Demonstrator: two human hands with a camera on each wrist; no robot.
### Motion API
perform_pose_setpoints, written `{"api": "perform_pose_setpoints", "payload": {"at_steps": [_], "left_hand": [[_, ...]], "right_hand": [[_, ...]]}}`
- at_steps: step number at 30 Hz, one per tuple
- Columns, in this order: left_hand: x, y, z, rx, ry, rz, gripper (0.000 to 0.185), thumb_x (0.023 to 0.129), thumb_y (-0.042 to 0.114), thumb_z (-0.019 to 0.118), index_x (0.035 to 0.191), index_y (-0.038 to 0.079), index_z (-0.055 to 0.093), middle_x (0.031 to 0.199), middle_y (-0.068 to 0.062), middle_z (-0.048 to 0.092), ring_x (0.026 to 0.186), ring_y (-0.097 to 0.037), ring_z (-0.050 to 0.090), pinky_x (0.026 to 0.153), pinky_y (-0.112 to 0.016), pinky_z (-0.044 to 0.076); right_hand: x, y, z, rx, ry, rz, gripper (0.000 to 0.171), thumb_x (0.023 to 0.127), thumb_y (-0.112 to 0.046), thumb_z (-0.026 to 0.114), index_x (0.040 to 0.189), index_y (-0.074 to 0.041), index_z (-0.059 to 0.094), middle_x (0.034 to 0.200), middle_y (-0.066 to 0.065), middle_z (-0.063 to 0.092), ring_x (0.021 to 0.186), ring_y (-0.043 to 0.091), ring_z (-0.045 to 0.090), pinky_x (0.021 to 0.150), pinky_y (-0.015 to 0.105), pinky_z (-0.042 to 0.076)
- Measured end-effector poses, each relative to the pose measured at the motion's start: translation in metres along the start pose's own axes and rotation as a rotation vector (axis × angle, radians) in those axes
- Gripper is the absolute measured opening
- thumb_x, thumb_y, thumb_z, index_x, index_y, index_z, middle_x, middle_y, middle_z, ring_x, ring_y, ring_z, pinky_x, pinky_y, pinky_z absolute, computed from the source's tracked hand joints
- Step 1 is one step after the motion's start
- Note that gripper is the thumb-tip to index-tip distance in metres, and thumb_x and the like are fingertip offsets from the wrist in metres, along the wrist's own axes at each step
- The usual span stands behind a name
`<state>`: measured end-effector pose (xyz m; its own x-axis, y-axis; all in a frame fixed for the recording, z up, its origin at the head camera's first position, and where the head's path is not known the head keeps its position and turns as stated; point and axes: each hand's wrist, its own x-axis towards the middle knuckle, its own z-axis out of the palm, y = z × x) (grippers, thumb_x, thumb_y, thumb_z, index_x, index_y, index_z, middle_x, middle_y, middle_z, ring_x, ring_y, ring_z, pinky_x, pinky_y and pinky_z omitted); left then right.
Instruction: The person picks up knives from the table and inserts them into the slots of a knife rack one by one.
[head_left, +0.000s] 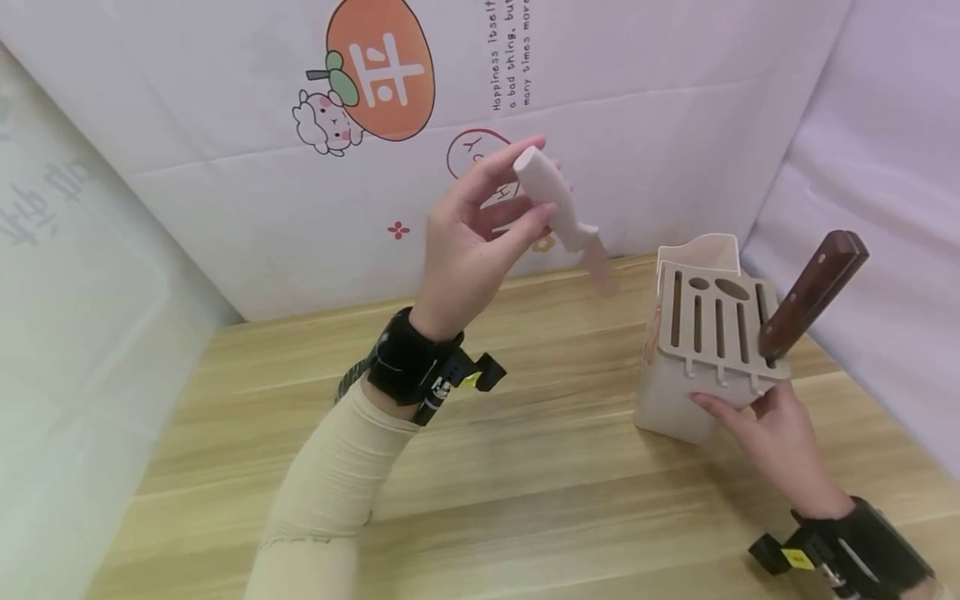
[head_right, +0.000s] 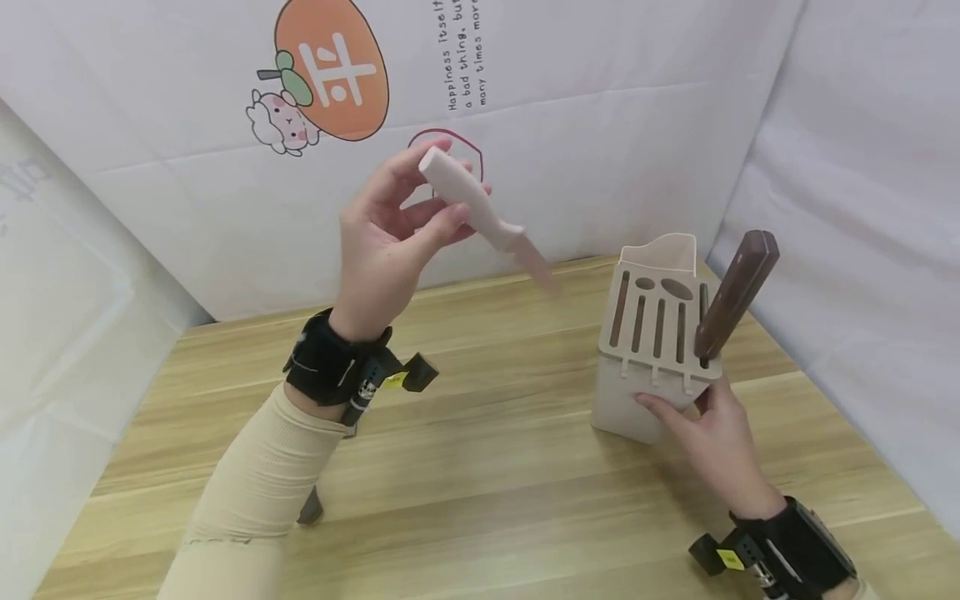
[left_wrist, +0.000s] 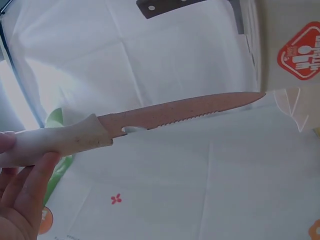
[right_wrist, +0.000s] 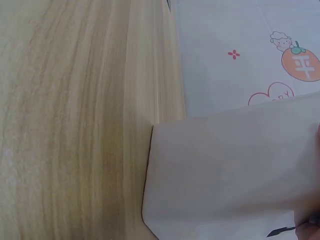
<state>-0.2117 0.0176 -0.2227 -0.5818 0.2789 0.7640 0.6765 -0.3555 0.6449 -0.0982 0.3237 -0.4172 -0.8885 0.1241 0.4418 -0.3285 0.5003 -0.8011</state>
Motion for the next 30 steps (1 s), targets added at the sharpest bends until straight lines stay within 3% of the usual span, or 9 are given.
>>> {"api": "perform_pose_setpoints", "payload": {"at_steps": [7, 10, 15, 21, 26, 28, 30], "left_hand": [[0.024, 0.0, 0.035, -0.13, 0.021, -0.078, 0.044, 0.089, -0.021, 0.066, 0.131, -0.015, 0.055, 0.123, -0.027, 0.065, 0.102, -0.026, 0.072, 0.085, -0.042, 0.063], [0.032, -0.006, 0.05, -0.146, -0.028, -0.062, 0.045, 0.091, -0.019, 0.065, 0.134, -0.015, 0.053, 0.126, -0.03, 0.063, 0.102, -0.024, 0.072, 0.084, -0.04, 0.063], [0.043, -0.018, 0.074, -0.169, -0.125, -0.018, 0.044, 0.094, -0.019, 0.061, 0.136, -0.017, 0.05, 0.131, -0.035, 0.057, 0.103, -0.019, 0.07, 0.087, -0.034, 0.061], [0.043, -0.032, 0.097, -0.149, -0.193, -0.07, 0.044, 0.096, -0.018, 0.057, 0.139, -0.014, 0.05, 0.135, -0.031, 0.058, 0.111, -0.013, 0.068, 0.095, -0.023, 0.056], [0.039, -0.048, 0.108, -0.058, -0.303, -0.058, 0.044, 0.097, -0.019, 0.052, 0.141, -0.014, 0.048, 0.143, -0.027, 0.055, 0.121, -0.01, 0.062, 0.1, -0.018, 0.05], [0.038, -0.055, 0.11, -0.046, -0.323, -0.028, 0.043, 0.097, -0.019, 0.051, 0.141, -0.016, 0.048, 0.143, -0.029, 0.053, 0.121, -0.011, 0.061, 0.101, -0.018, 0.049], [0.038, -0.059, 0.113, -0.027, -0.327, -0.052, 0.047, 0.097, -0.018, 0.052, 0.143, -0.012, 0.046, 0.145, -0.025, 0.052, 0.121, -0.009, 0.06, 0.101, -0.016, 0.048]], "right_hand": [[-0.002, 0.001, -0.002, -0.008, -0.009, 0.018, 0.098, 0.085, 0.014, 0.074, 0.162, -0.02, 0.024, 0.159, 0.001, 0.039, 0.128, -0.004, 0.045, 0.099, 0.005, 0.04], [-0.001, 0.001, -0.003, -0.007, -0.007, 0.002, 0.097, 0.084, 0.016, 0.074, 0.162, -0.018, 0.026, 0.157, 0.0, 0.041, 0.127, -0.004, 0.047, 0.099, 0.006, 0.041], [0.002, 0.001, -0.003, -0.01, 0.021, -0.032, 0.092, 0.081, 0.02, 0.074, 0.157, -0.013, 0.033, 0.144, -0.013, 0.049, 0.12, -0.005, 0.052, 0.095, 0.006, 0.044], [0.001, 0.001, -0.004, -0.004, 0.015, -0.022, 0.09, 0.081, 0.019, 0.075, 0.155, -0.012, 0.035, 0.14, -0.017, 0.05, 0.12, -0.005, 0.052, 0.095, 0.006, 0.044], [0.0, -0.001, -0.002, 0.001, 0.013, -0.017, 0.087, 0.083, 0.017, 0.074, 0.155, -0.013, 0.036, 0.138, -0.016, 0.051, 0.12, -0.003, 0.052, 0.095, 0.006, 0.044], [0.0, -0.001, -0.001, 0.0, 0.016, -0.015, 0.085, 0.083, 0.016, 0.075, 0.154, -0.013, 0.037, 0.137, -0.017, 0.052, 0.119, -0.003, 0.053, 0.095, 0.006, 0.044], [0.001, -0.001, -0.001, -0.002, 0.013, -0.014, 0.083, 0.084, 0.016, 0.075, 0.153, -0.012, 0.038, 0.136, -0.017, 0.053, 0.119, -0.004, 0.053, 0.095, 0.006, 0.044]]}}
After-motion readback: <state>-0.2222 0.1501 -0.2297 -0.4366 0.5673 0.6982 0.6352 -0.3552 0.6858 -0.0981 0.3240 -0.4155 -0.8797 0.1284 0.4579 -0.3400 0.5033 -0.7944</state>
